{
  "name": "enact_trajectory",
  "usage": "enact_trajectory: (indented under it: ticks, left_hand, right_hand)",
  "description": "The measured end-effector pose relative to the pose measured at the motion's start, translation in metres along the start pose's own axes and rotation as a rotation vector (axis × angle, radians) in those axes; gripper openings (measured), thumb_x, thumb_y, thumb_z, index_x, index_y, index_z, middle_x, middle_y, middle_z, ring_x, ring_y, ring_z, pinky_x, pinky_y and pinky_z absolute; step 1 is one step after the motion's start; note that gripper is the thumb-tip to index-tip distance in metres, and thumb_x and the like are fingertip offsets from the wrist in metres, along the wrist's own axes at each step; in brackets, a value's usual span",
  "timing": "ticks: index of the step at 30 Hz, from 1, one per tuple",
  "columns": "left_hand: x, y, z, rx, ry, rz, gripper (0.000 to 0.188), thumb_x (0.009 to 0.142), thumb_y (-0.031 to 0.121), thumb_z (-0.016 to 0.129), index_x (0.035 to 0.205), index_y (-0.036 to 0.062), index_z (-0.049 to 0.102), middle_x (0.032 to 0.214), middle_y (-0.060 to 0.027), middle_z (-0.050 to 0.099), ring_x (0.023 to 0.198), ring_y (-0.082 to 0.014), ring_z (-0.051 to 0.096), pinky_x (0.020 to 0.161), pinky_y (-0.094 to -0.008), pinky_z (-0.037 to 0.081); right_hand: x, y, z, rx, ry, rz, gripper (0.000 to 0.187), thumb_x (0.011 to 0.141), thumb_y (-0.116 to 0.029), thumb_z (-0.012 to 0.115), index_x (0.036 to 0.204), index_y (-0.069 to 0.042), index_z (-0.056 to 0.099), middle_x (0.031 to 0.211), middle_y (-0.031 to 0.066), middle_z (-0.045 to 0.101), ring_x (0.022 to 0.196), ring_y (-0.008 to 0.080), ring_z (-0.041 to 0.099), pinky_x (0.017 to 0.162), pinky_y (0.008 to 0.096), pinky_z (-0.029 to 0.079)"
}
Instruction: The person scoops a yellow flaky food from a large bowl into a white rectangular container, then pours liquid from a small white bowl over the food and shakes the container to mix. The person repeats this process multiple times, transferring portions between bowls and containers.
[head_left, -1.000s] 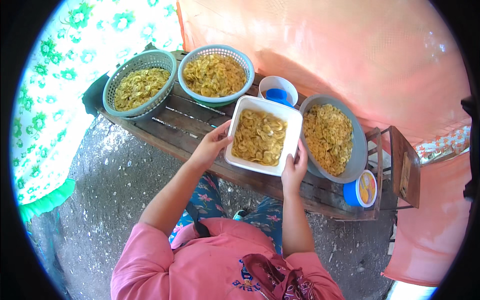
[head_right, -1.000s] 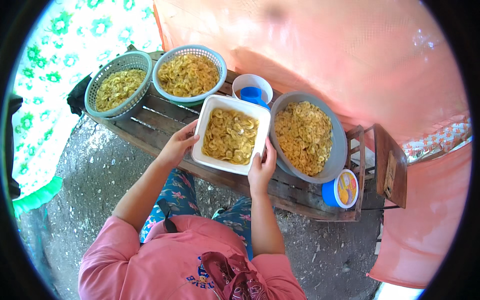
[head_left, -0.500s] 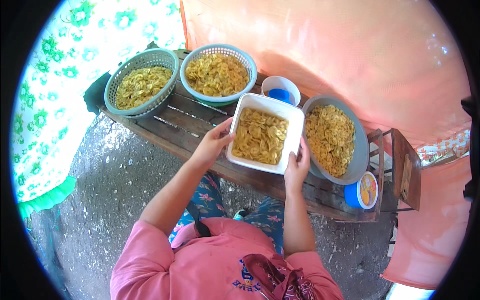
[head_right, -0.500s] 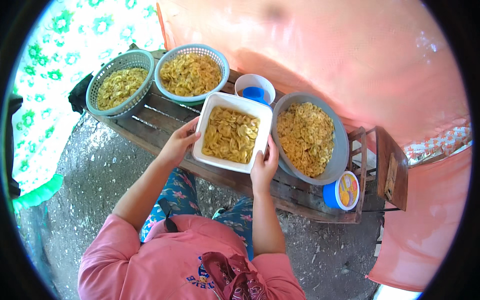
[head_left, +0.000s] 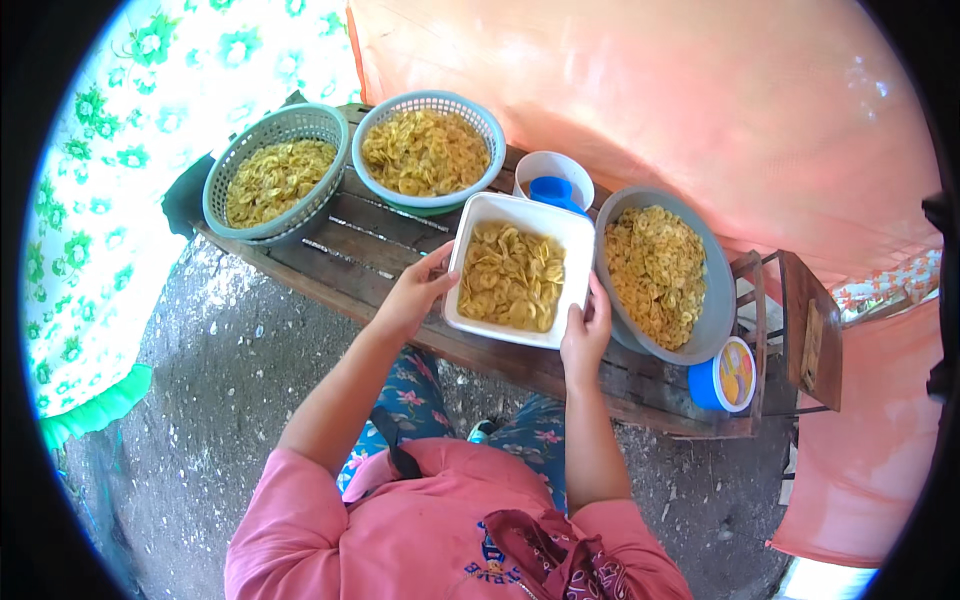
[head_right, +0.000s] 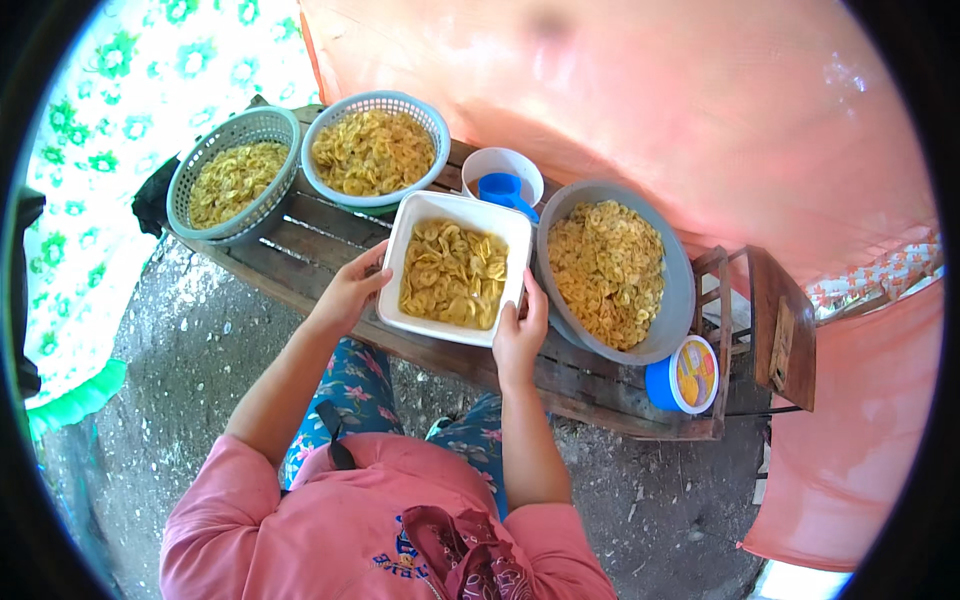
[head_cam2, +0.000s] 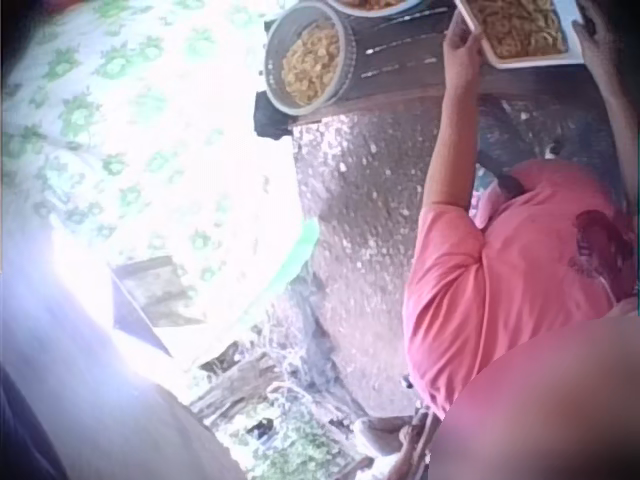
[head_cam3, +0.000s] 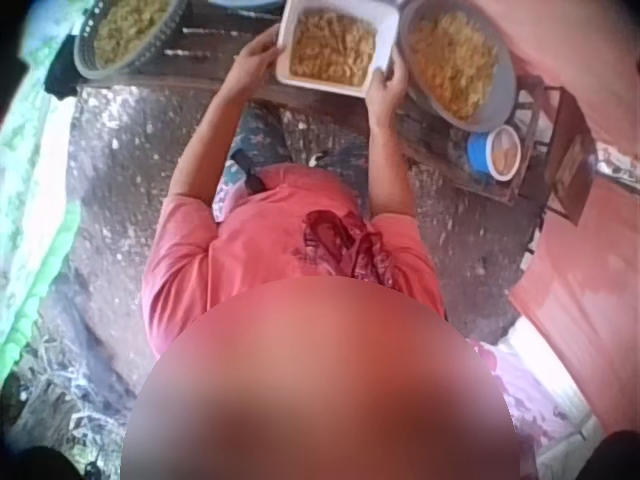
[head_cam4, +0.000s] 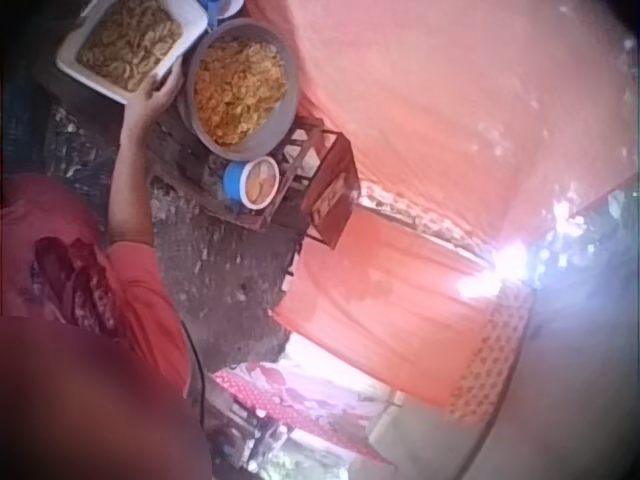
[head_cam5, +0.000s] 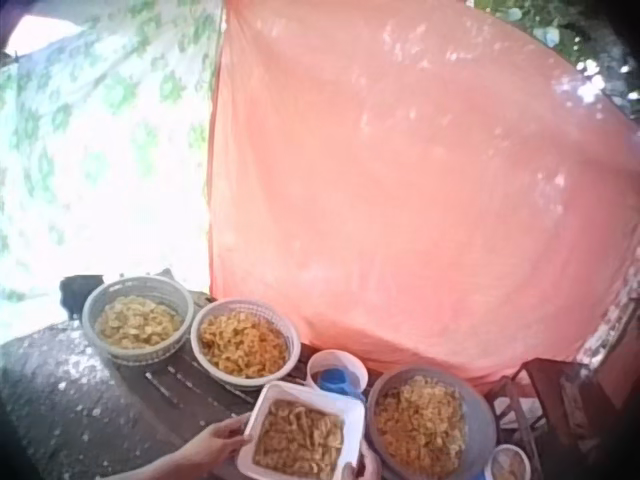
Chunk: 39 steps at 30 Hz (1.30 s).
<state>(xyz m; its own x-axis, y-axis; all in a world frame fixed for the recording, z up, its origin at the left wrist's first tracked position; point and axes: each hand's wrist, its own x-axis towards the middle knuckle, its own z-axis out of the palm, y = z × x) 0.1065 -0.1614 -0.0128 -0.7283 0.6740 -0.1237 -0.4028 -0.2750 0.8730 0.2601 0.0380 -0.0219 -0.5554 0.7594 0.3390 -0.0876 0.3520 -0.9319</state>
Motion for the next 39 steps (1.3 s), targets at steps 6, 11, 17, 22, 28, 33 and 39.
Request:
enact_trajectory:
  ticks: [6, 11, 17, 22, 28, 33, 39]
  left_hand:
    - [0.0021, -0.0007, -0.0015, -0.005, -0.020, -0.088, 0.053, 0.093, 0.008, 0.058, 0.143, 0.0036, 0.040, 0.113, -0.0067, 0.061, 0.102, -0.0121, 0.056, 0.091, -0.0281, 0.044]
    - [0.0037, 0.0015, -0.0042, 0.020, -0.013, -0.034, 0.053, 0.093, 0.008, 0.057, 0.143, 0.0055, 0.039, 0.118, -0.0057, 0.059, 0.103, -0.0112, 0.057, 0.089, -0.0261, 0.046]
    - [-0.0006, 0.0009, -0.0015, -0.008, 0.052, -0.034, 0.049, 0.094, 0.008, 0.056, 0.140, 0.0014, 0.043, 0.114, -0.0056, 0.061, 0.100, -0.0119, 0.057, 0.090, -0.0272, 0.044]
    - [0.0011, -0.0003, -0.0015, -0.019, -0.022, -0.077, 0.051, 0.093, 0.007, 0.057, 0.142, 0.0041, 0.042, 0.115, -0.0046, 0.060, 0.103, -0.0102, 0.055, 0.091, -0.0261, 0.043]
    - [0.0031, 0.0020, -0.0001, 0.076, -0.026, -0.056, 0.053, 0.095, 0.008, 0.055, 0.145, 0.0068, 0.037, 0.121, -0.0052, 0.059, 0.106, -0.0111, 0.057, 0.090, -0.0258, 0.047]
    - [0.0025, 0.0013, 0.0012, -0.056, -0.019, 0.058, 0.051, 0.093, 0.007, 0.057, 0.142, 0.0016, 0.040, 0.119, -0.0070, 0.060, 0.105, -0.0128, 0.056, 0.095, -0.0272, 0.042]
    - [0.0059, -0.0013, 0.0001, -0.015, -0.042, 0.050, 0.054, 0.094, 0.006, 0.054, 0.144, 0.0035, 0.036, 0.128, -0.0074, 0.056, 0.110, -0.0142, 0.058, 0.093, -0.0276, 0.046]
  right_hand:
    - [0.0054, -0.0040, 0.0021, -0.157, -0.087, 0.177, 0.051, 0.083, 0.010, 0.047, 0.134, 0.001, 0.047, 0.116, 0.0115, 0.057, 0.102, 0.0158, 0.056, 0.087, 0.0274, 0.045]
    - [0.0033, -0.0039, 0.0026, -0.186, -0.059, -0.117, 0.050, 0.085, 0.009, 0.048, 0.134, 0.002, 0.046, 0.114, 0.0095, 0.057, 0.099, 0.0159, 0.055, 0.086, 0.0277, 0.045]
    - [-0.0004, 0.0008, 0.0003, -0.069, 0.013, -0.345, 0.051, 0.085, 0.008, 0.051, 0.134, -0.003, 0.047, 0.096, 0.0032, 0.056, 0.081, 0.0110, 0.052, 0.075, 0.0247, 0.044]
    - [0.0010, 0.0031, 0.0001, -0.140, -0.110, 0.038, 0.050, 0.086, 0.009, 0.048, 0.135, 0.000, 0.044, 0.110, 0.0086, 0.057, 0.097, 0.0157, 0.056, 0.085, 0.0284, 0.045]
    - [0.0037, -0.0029, 0.0000, -0.125, -0.153, 0.120, 0.049, 0.085, 0.010, 0.046, 0.133, 0.001, 0.047, 0.113, 0.0111, 0.053, 0.096, 0.0180, 0.056, 0.083, 0.0287, 0.044]
    - [0.0039, -0.0047, 0.0012, -0.045, 0.014, -0.345, 0.050, 0.083, 0.009, 0.048, 0.132, -0.001, 0.049, 0.097, 0.0058, 0.058, 0.082, 0.0128, 0.054, 0.075, 0.0251, 0.044]
    - [0.0034, -0.0016, -0.0024, -0.055, -0.043, -0.135, 0.050, 0.085, 0.010, 0.047, 0.135, 0.001, 0.044, 0.116, 0.0113, 0.058, 0.100, 0.0168, 0.057, 0.087, 0.0288, 0.044]
